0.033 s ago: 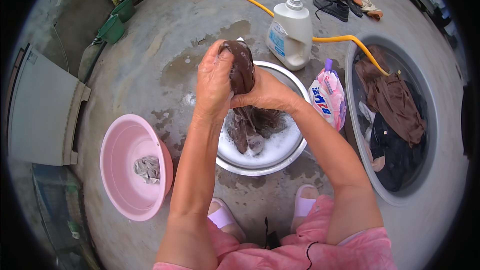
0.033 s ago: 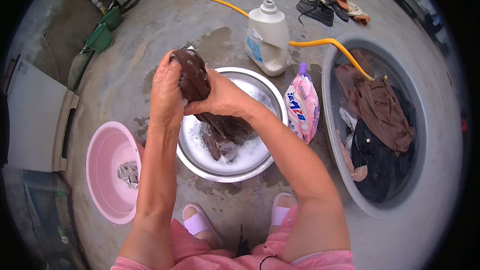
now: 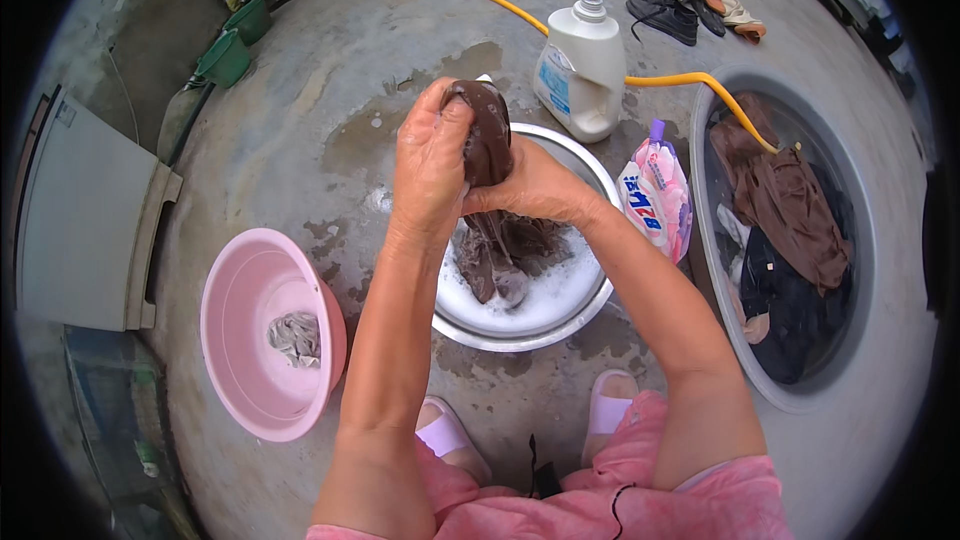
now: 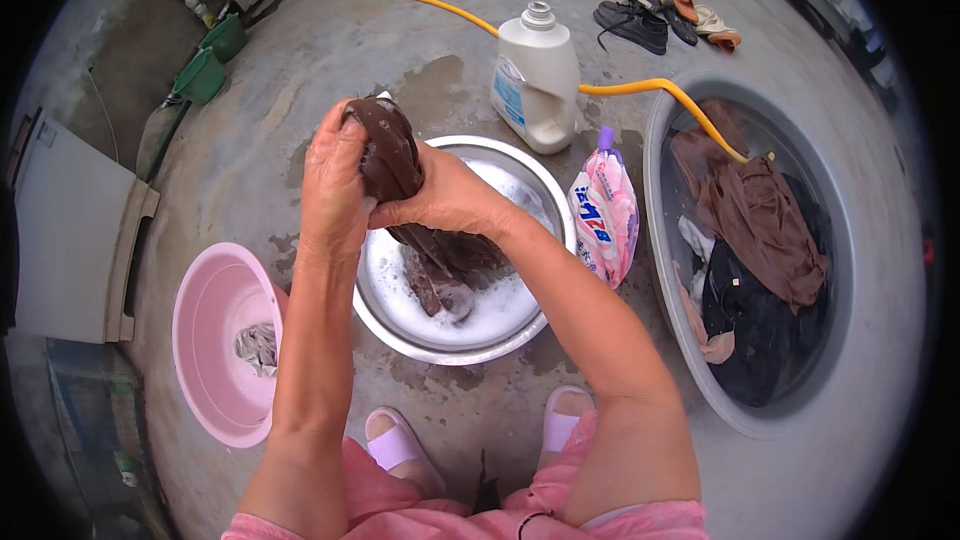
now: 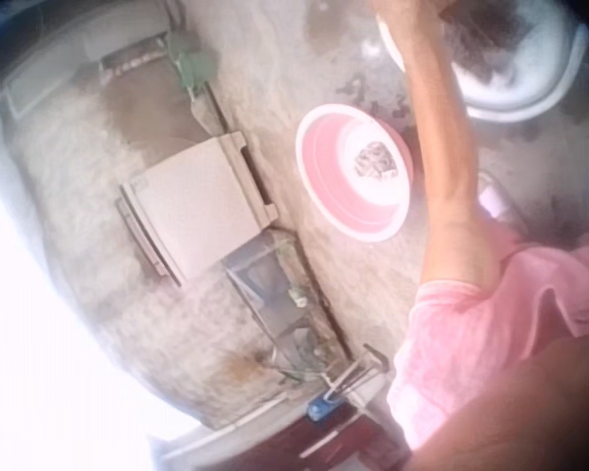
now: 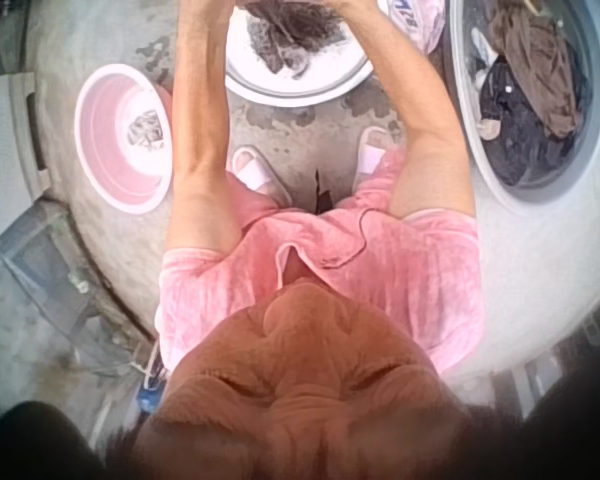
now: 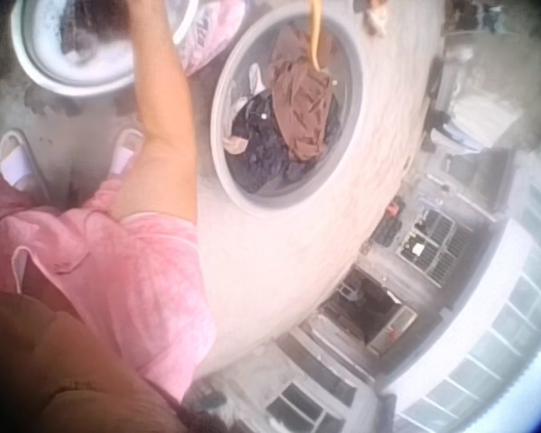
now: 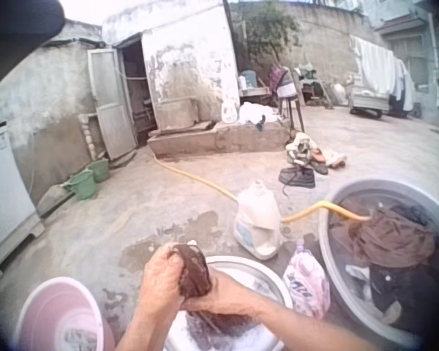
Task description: The person washes a grey cloth and a brown shirt in a basin of soapy water by hand, scrubbing the fabric, wringing out the liquid, and moving the items into a plastic tub.
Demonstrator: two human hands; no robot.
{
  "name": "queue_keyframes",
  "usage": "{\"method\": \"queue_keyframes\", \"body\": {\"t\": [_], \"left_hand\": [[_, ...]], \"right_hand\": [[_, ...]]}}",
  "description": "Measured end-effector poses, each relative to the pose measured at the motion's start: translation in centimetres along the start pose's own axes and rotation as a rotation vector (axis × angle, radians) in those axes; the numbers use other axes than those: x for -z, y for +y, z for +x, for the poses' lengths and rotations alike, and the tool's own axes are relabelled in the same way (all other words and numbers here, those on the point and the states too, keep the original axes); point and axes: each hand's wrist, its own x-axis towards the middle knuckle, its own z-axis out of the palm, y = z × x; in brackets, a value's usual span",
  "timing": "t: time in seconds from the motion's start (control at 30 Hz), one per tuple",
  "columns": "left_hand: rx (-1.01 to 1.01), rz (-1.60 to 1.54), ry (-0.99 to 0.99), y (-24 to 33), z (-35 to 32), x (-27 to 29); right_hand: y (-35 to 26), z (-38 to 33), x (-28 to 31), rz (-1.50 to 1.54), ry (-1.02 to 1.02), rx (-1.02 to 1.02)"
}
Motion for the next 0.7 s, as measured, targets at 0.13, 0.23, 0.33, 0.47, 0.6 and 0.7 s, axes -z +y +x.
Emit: {"method": "queue_keyframes", "body": {"t": [0.13, 0.23, 0.33, 0.47, 0.6, 0.7], "left_hand": [[-0.016, -0.062, -0.133, 0.3, 1.0, 2.7], [0.209, 0.186, -0.130, -0.6, -0.3, 5.7], [0.527, 0.529, -0.358, -3.4, -2.4, 6.9], [0.522, 0.483, -0.457, -7.3, -3.7, 5.0], [0.385, 0.089, 0.038, -11.0, -3.6, 3.7], [0.397, -0.133, 0.246, -12.4, -2.0, 5.8]], "right_hand": [[-0.3, 0.8, 0.4, 0.179, 0.402, 0.086], [-1.7, 0.6, 0.9, 0.271, 0.485, 0.226], [-4.9, 0.9, -0.7, 0.333, 0.447, 0.349], [-7.9, 0.4, -3.1, 0.312, 0.411, 0.450], [-6.3, 0.4, -2.0, 0.072, 0.608, 0.480], [-4.6, -0.5, -2.3, -0.113, 0.619, 0.246]]}}
